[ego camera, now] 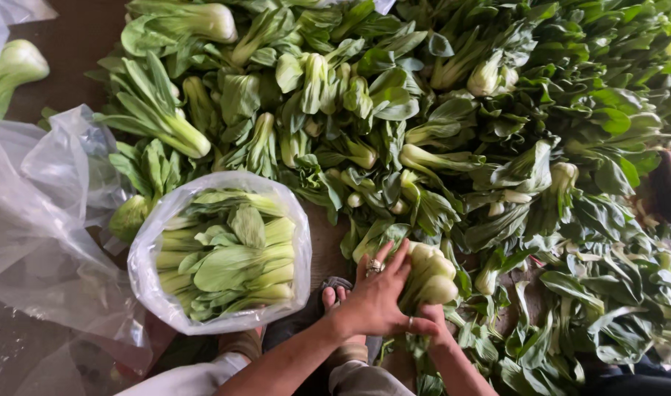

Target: The person sits on the floor among large piles of leafy green vegetables and packs them into clear plastic bags. They gather individual bok choy heads, align them in their hands, place them into a bag, and press the contents down to fit more.

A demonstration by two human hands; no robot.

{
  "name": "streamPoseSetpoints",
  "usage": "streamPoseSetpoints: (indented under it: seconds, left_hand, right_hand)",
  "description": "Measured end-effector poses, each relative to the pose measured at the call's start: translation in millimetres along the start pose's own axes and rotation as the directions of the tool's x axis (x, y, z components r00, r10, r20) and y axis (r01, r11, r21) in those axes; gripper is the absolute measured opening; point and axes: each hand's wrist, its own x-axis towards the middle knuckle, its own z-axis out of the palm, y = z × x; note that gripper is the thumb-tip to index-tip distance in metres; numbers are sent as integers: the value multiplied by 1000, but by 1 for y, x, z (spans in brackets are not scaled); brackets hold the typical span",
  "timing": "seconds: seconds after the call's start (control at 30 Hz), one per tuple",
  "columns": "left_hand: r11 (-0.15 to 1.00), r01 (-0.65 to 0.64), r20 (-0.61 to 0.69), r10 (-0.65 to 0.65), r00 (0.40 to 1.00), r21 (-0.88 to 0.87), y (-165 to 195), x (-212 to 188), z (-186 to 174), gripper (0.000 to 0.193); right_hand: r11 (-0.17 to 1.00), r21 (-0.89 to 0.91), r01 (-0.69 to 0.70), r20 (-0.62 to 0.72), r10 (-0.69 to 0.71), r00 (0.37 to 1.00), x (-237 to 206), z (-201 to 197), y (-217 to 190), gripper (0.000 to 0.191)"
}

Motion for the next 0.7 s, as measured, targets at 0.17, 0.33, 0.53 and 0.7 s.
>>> streamPoseSetpoints:
  seconds: [0.17, 0.33, 0.53, 0.7]
  left_hand:
    - [725, -271, -409, -15, 913, -633, -47, 65, -17, 70]
    - [922, 236, -780, -385, 493, -306, -102, 172, -34, 30]
    - [795, 273, -560, 100, 822, 542, -172, 183, -76, 42]
    - [693, 209, -165, -131, 978, 690, -168, 204, -108, 27]
  right_hand:
    - [993, -34, 115, 12, -115, 993, -8, -2, -29, 108]
    - [981, -8, 193, -48, -193, 980, 13, -9, -63, 105]
    - [964, 39, 264, -126, -258, 958, 31, -22, -78, 102]
    - [963, 61, 263, -106, -256, 961, 42, -28, -77, 99]
